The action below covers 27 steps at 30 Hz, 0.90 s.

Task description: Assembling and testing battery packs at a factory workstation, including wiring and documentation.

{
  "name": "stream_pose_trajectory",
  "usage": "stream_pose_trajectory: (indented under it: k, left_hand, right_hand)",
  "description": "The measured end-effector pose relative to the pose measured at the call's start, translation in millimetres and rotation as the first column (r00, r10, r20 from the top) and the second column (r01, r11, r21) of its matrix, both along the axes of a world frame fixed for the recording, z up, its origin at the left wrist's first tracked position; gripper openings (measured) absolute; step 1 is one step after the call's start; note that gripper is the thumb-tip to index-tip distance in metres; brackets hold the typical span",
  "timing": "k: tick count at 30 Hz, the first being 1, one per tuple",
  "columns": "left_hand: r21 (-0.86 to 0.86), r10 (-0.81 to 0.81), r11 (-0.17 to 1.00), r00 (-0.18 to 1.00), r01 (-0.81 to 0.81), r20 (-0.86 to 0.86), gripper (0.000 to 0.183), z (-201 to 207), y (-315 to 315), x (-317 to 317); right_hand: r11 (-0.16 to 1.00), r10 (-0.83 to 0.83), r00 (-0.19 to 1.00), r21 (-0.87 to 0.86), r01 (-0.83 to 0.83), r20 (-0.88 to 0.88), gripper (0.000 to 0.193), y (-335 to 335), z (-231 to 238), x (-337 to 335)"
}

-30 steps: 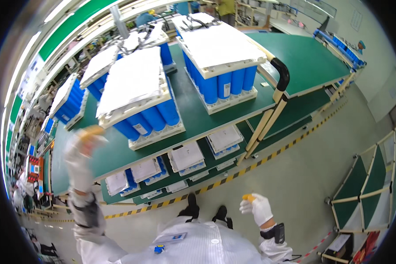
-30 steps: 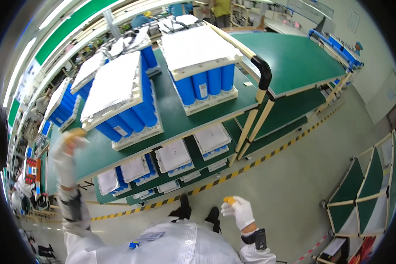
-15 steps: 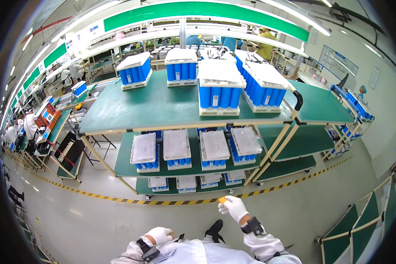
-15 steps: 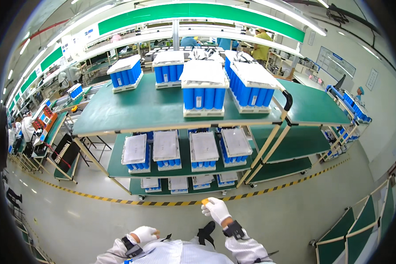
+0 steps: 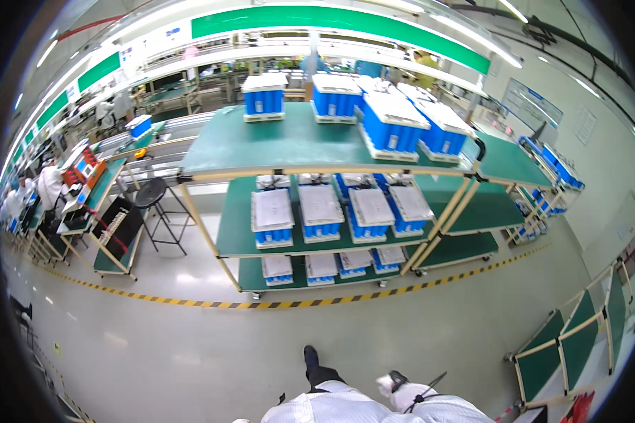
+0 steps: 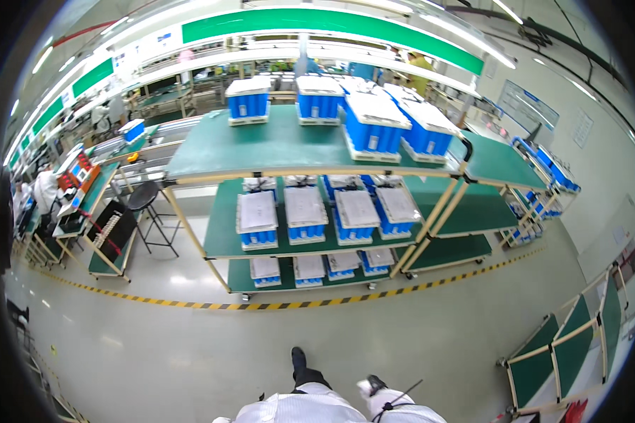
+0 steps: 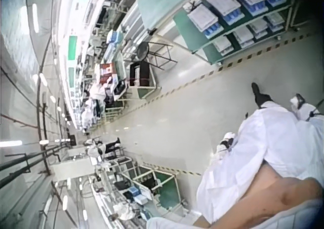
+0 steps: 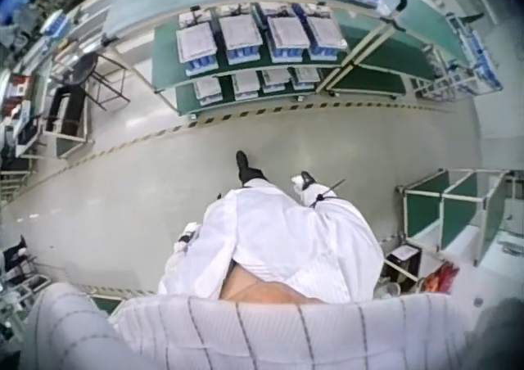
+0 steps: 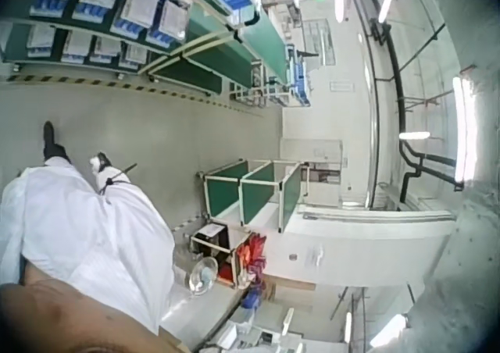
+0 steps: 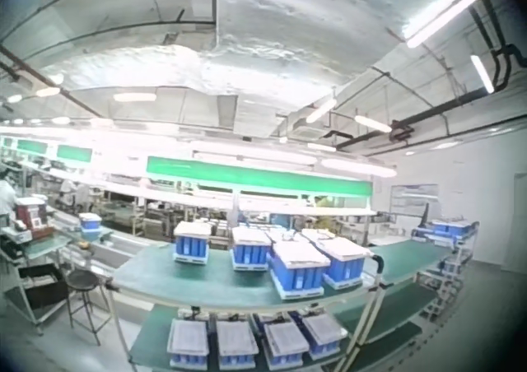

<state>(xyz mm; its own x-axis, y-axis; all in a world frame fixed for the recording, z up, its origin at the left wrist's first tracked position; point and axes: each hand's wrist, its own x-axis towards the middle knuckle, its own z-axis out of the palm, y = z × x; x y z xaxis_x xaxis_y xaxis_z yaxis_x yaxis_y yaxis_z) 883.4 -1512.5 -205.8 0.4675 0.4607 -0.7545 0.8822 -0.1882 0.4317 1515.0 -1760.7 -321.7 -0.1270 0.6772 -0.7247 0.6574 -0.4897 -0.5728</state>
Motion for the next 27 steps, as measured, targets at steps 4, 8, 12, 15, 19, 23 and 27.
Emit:
stream_pose_trajectory:
  k: [4,8,12,15,19,23,27]
  left_hand:
    - [0.162,0.071,0.985,0.997,-0.066,-0.023,0.032,-26.5,-19.4,-68.7]
    - [0.112,0.344,0.928,0.933,-0.355,0.101,0.033,-18.9,30.4,-74.4]
    - [0.105,0.270,0.951,0.946,-0.291,0.177,0.035,-18.9,79.3,-101.3]
    - [0.245,0.071,0.965,0.994,-0.088,0.080,0.033,-18.9,133.0,-149.5]
    - [0.264,0.221,0.942,0.975,-0.206,-0.027,0.032,11.9,184.6,-226.0]
    - [0.405,0.487,0.694,0.802,-0.595,0.345,0.027,26.9,238.6,-275.7]
    - [0.204,0.530,0.833,0.847,-0.515,-0.025,0.030,-19.7,278.4,-349.0]
  right_hand:
    - [0.777,-0.617,0.773,-0.044,0.628,0.147,0.023,-32.3,-15.5,-42.3]
    - [0.882,-0.468,0.870,0.030,0.469,0.154,0.022,46.4,-5.7,-87.5]
    - [0.992,-0.117,0.992,-0.034,0.119,0.056,0.024,202.7,-19.1,-118.5]
    - [0.979,0.110,0.977,0.151,-0.138,0.181,0.034,373.5,32.0,-213.7]
    - [0.837,0.255,0.954,0.456,-0.301,0.160,0.042,606.2,119.8,-336.2]
    - [0.705,0.406,0.829,0.444,-0.552,0.385,0.040,796.5,130.9,-438.4]
    - [0.839,0.377,0.890,0.313,-0.445,0.256,0.035,907.4,159.6,-529.9]
